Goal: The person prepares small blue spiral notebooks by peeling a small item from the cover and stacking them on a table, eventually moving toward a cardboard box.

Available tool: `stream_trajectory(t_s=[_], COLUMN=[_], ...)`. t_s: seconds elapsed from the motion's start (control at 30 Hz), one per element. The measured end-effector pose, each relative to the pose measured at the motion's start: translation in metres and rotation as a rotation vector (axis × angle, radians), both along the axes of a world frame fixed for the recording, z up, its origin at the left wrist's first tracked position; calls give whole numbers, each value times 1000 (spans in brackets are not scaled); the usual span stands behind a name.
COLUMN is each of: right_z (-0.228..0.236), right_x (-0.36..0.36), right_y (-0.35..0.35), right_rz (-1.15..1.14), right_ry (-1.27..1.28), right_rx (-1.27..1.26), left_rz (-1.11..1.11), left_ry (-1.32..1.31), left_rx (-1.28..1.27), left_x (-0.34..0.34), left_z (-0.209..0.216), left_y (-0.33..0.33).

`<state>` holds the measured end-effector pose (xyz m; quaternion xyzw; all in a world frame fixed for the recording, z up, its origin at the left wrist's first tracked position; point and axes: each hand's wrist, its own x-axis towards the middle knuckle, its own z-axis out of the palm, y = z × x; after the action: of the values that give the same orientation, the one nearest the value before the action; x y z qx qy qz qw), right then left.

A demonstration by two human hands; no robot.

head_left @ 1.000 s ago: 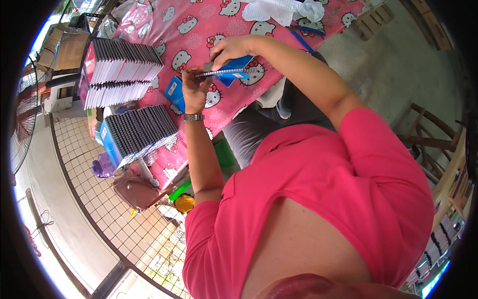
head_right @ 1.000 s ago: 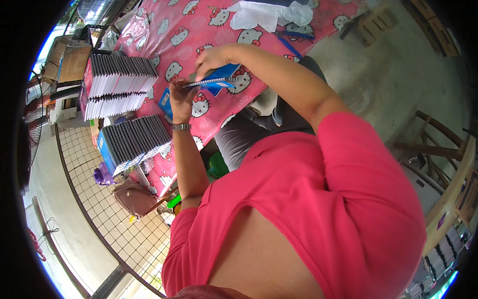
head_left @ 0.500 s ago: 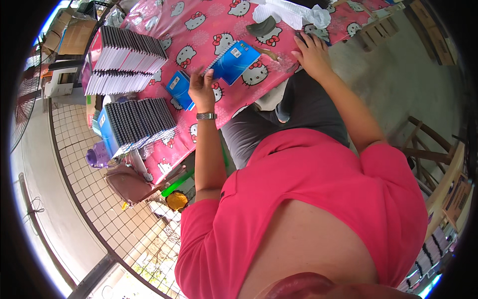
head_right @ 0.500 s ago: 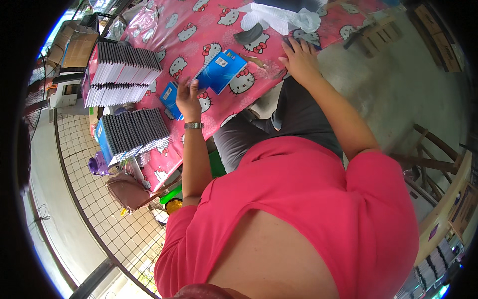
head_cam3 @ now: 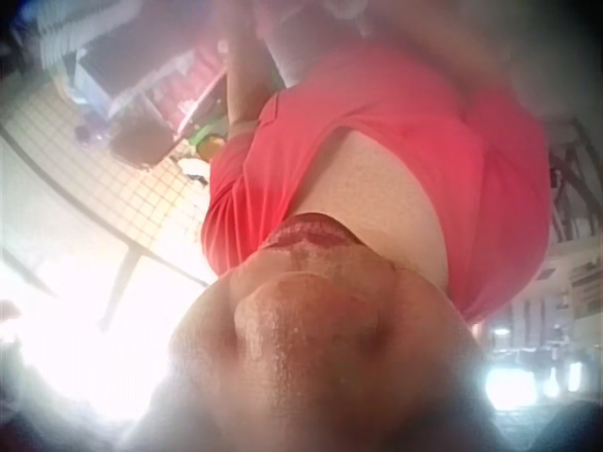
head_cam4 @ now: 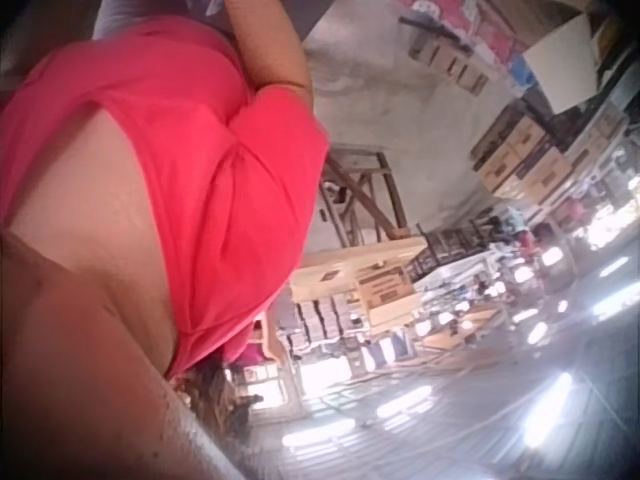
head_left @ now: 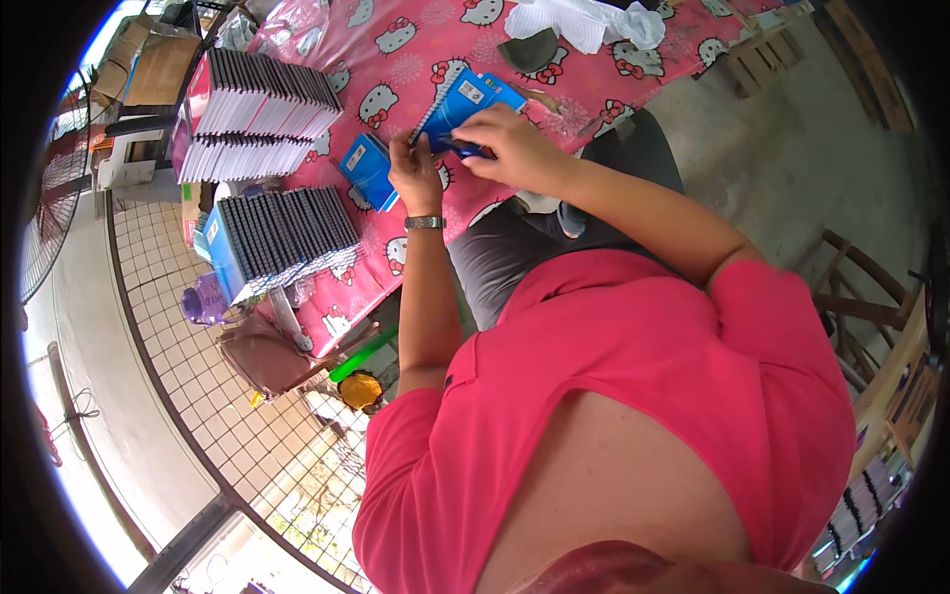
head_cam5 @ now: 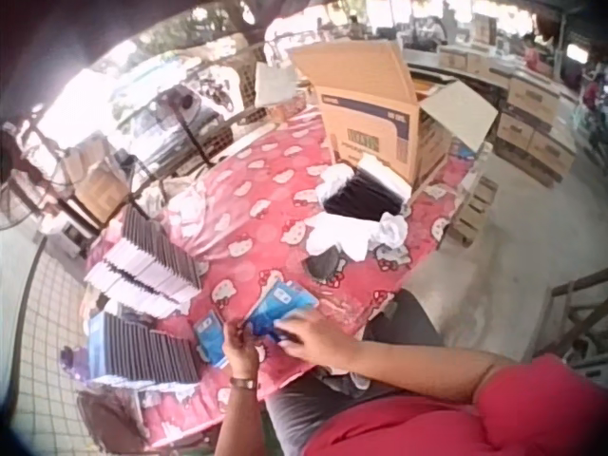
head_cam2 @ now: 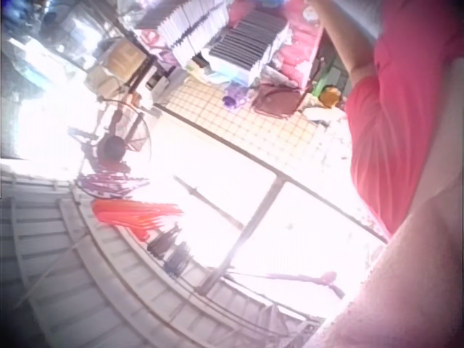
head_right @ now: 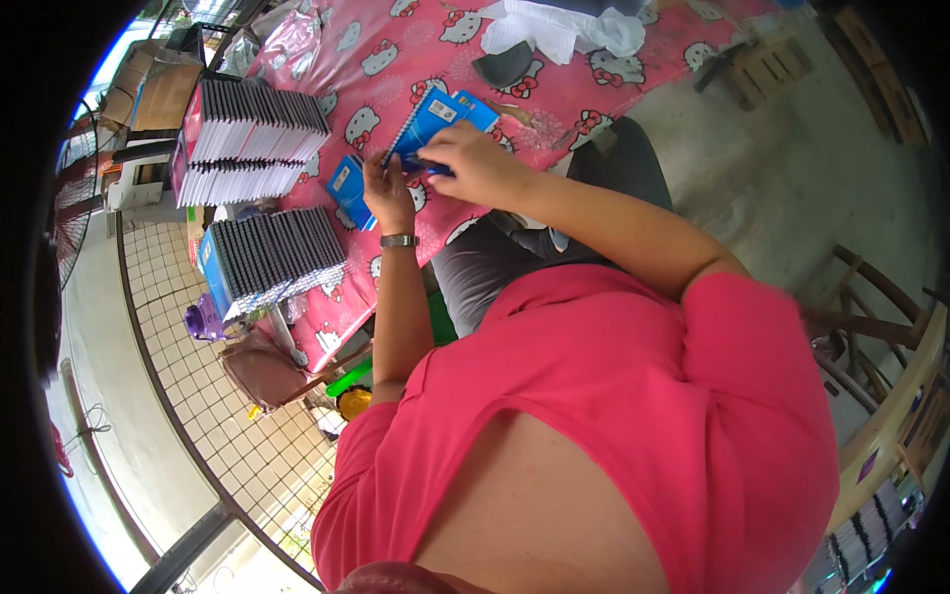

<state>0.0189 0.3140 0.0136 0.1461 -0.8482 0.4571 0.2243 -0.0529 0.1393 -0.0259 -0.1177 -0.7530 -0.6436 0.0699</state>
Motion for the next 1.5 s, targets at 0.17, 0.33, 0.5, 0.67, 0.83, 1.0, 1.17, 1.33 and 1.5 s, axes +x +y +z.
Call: stream_trajectory(t_s=[0.17,0.33,0.5,0.67,0.83,1.0,1.17,1.33,1.5], right_z=[-7,-2,6,3,-55,-23,2,-33,-29], right_x=[-20,-19,-17,-1,13,-22,-81,-147,-144], right_y=[-25,-28,-25,26,159,143,189,200,243], right_rz=[12,-17,138,103,-349,-421,-676,-909,-722], right_ry=[97,57,-517,-407,-80,148,269,-255,-254], right_rx=[143,335,-285,-220,384,412,296,504,504], left_rz=[29,87,127,87,223,307,-112,-210,-308], left_ry=[12,59,83,204,631,252,480,525,553], left_rx=[-10,-70,-8,-114,-883,-1136,-869,-1166,-1064], left_x=[3,7,11,-1,-37,-85,-31,20,15], left_z=[-2,-6,-9,35,108,25,15,6,15], left_y=[2,3,0,-22,-51,-94,23,69,75])
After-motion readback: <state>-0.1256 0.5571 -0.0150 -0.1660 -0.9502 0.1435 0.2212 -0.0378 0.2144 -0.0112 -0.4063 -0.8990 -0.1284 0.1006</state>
